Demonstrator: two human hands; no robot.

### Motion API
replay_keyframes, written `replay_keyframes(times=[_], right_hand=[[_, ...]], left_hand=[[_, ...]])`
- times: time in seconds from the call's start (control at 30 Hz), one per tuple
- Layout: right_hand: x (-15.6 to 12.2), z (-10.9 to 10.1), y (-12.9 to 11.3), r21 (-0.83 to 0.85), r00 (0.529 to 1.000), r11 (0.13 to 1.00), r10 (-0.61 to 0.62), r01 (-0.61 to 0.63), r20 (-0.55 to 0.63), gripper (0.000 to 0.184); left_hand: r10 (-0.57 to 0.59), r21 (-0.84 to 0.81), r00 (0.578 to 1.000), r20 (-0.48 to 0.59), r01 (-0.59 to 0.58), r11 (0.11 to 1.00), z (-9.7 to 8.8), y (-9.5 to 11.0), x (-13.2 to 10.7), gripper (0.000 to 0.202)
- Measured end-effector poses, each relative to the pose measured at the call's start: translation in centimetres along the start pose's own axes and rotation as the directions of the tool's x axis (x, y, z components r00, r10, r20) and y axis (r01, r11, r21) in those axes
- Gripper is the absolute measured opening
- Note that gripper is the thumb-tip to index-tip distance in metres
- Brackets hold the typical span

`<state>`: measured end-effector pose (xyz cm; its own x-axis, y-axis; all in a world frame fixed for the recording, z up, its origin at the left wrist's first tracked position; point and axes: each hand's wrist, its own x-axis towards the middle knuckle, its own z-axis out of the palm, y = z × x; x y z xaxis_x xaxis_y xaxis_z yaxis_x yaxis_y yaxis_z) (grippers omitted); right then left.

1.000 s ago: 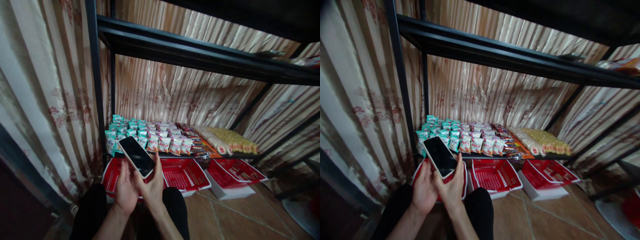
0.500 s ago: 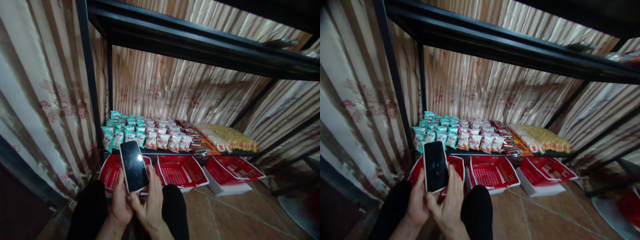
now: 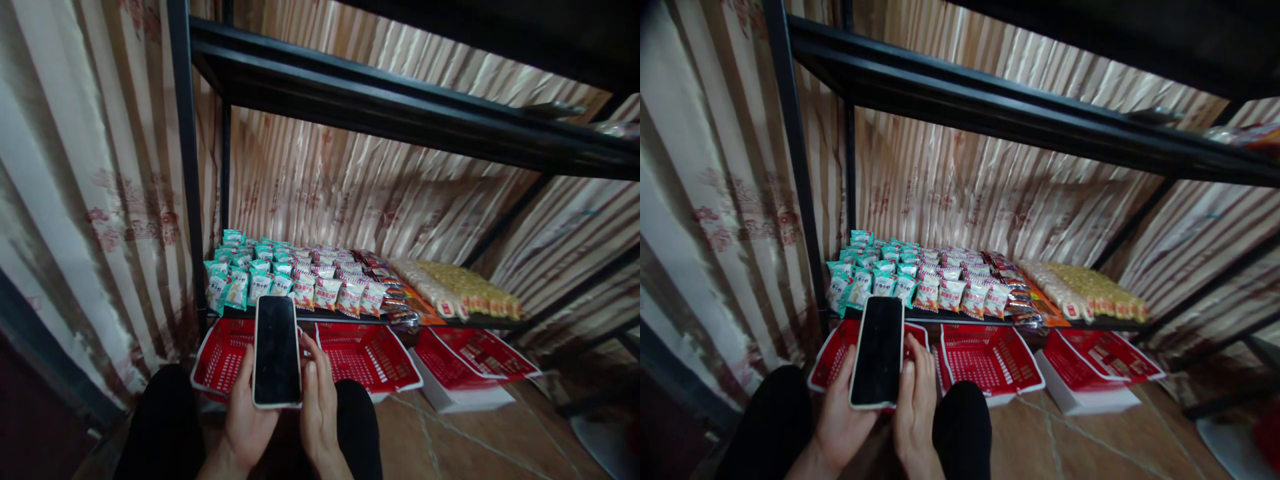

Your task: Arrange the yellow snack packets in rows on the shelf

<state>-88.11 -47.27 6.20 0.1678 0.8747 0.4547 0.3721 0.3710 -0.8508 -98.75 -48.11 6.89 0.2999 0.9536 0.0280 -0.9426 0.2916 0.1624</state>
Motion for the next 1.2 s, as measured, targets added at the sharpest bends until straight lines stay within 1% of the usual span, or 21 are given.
replay_keyframes(times=[0.1,0.2,0.4,0.53,0.6,0.73,0.83,0.9,0.97,1.07,1.13,1.2], right_hand=[[-0.5,0.4,0.3,0.056,0.997,0.998,0.035,-0.038,0.063,0.043],[-1.1,1.0,0.4,0.089,0.995,0.993,0.068,-0.075,0.077,0.043],[-0.9,1.9,0.5,0.14,0.994,0.985,0.089,-0.098,0.071,0.044],[-0.6,2.3,0.8,0.221,0.987,0.963,0.139,-0.154,0.083,0.045],[-0.5,2.6,1.0,0.254,0.983,0.951,0.16,-0.177,0.088,0.046],[-0.5,3.3,1.6,0.282,0.977,0.936,0.193,-0.21,0.089,0.047],[-0.6,3.7,1.9,0.288,0.975,0.931,0.208,-0.223,0.085,0.048],[-0.7,3.9,1.8,0.3,0.973,0.926,0.211,-0.229,0.091,0.048],[-0.7,4.0,1.5,0.317,0.965,0.911,0.241,-0.263,0.107,0.048],[-0.8,4.2,0.7,0.328,0.95,0.891,0.297,-0.314,0.101,0.048],[-0.8,4.4,0.4,0.327,0.95,0.892,0.302,-0.311,0.078,0.048],[-0.9,4.6,0.3,0.332,0.949,0.89,0.307,-0.313,0.073,0.048]], left_hand=[[0.019,-0.01,0.995,-0.097,-0.02,1.0,-0.4,0.1,-0.5,0.038],[0.021,-0.01,0.985,-0.173,-0.024,1.0,-0.9,0.3,-0.7,0.037],[0.011,-0.007,0.98,-0.197,-0.013,1.0,-1.2,0.8,-0.5,0.038],[-0.01,-0.018,0.981,-0.195,0.006,1.0,-1.5,1.2,-0.3,0.035],[0.001,-0.016,0.98,-0.201,-0.004,1.0,-1.6,1.3,-0.1,0.035],[0.015,-0.021,0.965,-0.264,-0.021,1.0,-1.6,1.8,0.1,0.034],[-0.015,-0.06,0.953,-0.303,-0.003,0.998,-1.4,2.3,0.2,0.032],[-0.038,-0.088,0.952,-0.303,0.012,0.996,-1.4,2.5,0.2,0.032],[-0.052,-0.097,0.958,-0.284,0.025,0.995,-1.6,2.6,0.2,0.033],[0.005,-0.069,0.968,-0.25,-0.023,0.997,-2.1,2.3,0.1,0.031],[0.048,-0.055,0.969,-0.243,-0.063,0.997,-2.3,2.2,0.1,0.029],[0.041,-0.061,0.972,-0.233,-0.057,0.997,-2.4,2.1,0.0,0.03]])
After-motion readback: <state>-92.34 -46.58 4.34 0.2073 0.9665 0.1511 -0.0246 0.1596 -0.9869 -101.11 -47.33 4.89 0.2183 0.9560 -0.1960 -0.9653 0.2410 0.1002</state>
